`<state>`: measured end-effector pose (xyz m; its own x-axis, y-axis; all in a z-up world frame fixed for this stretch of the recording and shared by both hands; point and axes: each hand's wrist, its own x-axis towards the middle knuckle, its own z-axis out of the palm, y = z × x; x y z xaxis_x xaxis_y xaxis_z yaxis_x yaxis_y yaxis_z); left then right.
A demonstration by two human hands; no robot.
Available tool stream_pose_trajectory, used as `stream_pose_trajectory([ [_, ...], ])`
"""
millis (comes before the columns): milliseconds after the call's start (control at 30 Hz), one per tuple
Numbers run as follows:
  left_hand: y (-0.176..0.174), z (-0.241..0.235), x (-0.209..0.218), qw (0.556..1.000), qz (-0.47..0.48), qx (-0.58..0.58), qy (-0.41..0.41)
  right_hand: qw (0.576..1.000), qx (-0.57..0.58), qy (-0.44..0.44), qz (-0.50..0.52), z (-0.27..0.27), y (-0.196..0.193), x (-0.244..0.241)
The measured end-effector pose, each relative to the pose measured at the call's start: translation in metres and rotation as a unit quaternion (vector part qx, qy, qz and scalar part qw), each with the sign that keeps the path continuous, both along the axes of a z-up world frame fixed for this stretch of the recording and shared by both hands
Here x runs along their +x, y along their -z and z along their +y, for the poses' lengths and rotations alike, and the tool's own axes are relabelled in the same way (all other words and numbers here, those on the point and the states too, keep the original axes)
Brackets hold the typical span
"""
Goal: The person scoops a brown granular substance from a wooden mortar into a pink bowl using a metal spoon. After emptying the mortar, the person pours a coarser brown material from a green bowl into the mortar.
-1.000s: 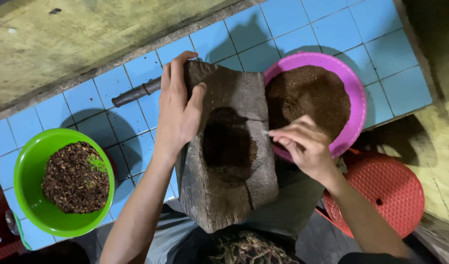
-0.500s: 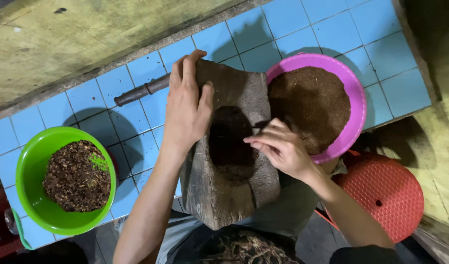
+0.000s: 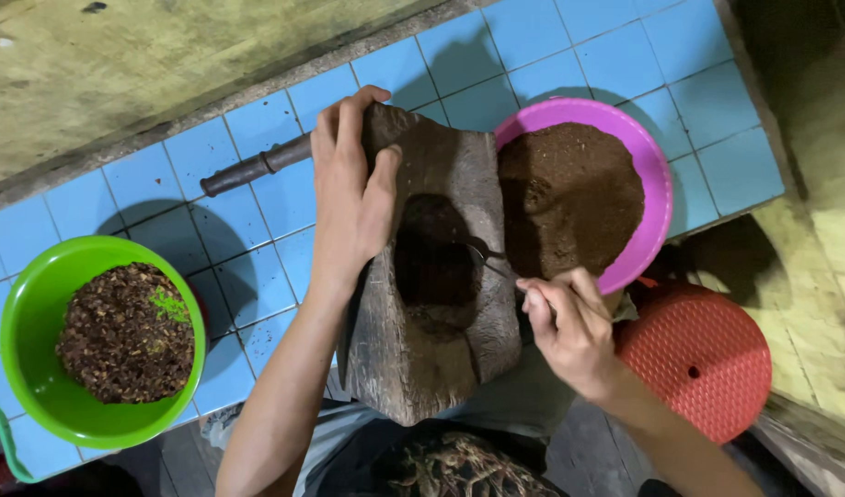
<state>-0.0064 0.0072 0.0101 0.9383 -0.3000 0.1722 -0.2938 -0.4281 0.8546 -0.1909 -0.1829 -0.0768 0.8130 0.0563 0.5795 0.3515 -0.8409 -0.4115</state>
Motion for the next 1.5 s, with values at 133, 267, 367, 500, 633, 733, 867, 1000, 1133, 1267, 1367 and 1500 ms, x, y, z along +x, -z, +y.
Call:
stream_pose_trajectory([
  [133,-0.002,-0.001,-0.002,1.000,0.008,0.001,-0.005,0.989,0.073,0.092,0.092,0.010,0.013,-0.007],
  [267,-0.001,-0.002,-0.002,1.000,0.010,0.002,-0.010,0.952,0.167,0.115,0.231,0.022,0.028,-0.005],
  [367,-0.001,-0.001,-0.003,1.000,0.007,0.003,-0.011,0.947,0.187,0.091,0.246,0.029,0.017,0.002],
  [500,-0.005,-0.003,-0.002,0.999,0.028,0.002,-0.018,0.916,0.275,0.061,0.285,0.028,0.003,0.016],
  [633,-0.003,0.000,-0.001,1.000,0.018,0.004,-0.017,0.904,0.312,0.053,0.289,0.024,0.006,0.021],
  [733,-0.003,0.000,-0.001,1.000,0.017,-0.002,-0.013,0.876,0.351,0.054,0.327,0.016,0.011,0.020],
  [867,-0.006,0.000,-0.002,0.999,0.029,-0.001,-0.018,0.880,0.345,0.079,0.317,0.007,0.010,0.019],
  [1000,-0.008,0.000,-0.002,0.999,0.048,0.000,-0.025,0.878,0.364,0.099,0.295,-0.003,0.002,0.020],
  [1133,-0.007,-0.001,-0.002,0.999,0.030,-0.007,-0.019,0.907,0.350,0.051,0.227,-0.029,-0.001,0.015],
  [1267,-0.006,-0.003,-0.002,0.999,0.038,-0.005,-0.020,0.912,0.354,0.099,0.180,-0.059,-0.001,0.005],
  [1367,-0.007,-0.005,-0.002,0.999,0.038,-0.001,-0.019,0.897,0.392,0.150,0.139,-0.076,-0.001,0.001],
  [1500,-0.008,-0.009,-0.003,0.999,0.043,0.008,-0.021,0.940,0.270,0.203,0.050,-0.094,0.016,0.003],
])
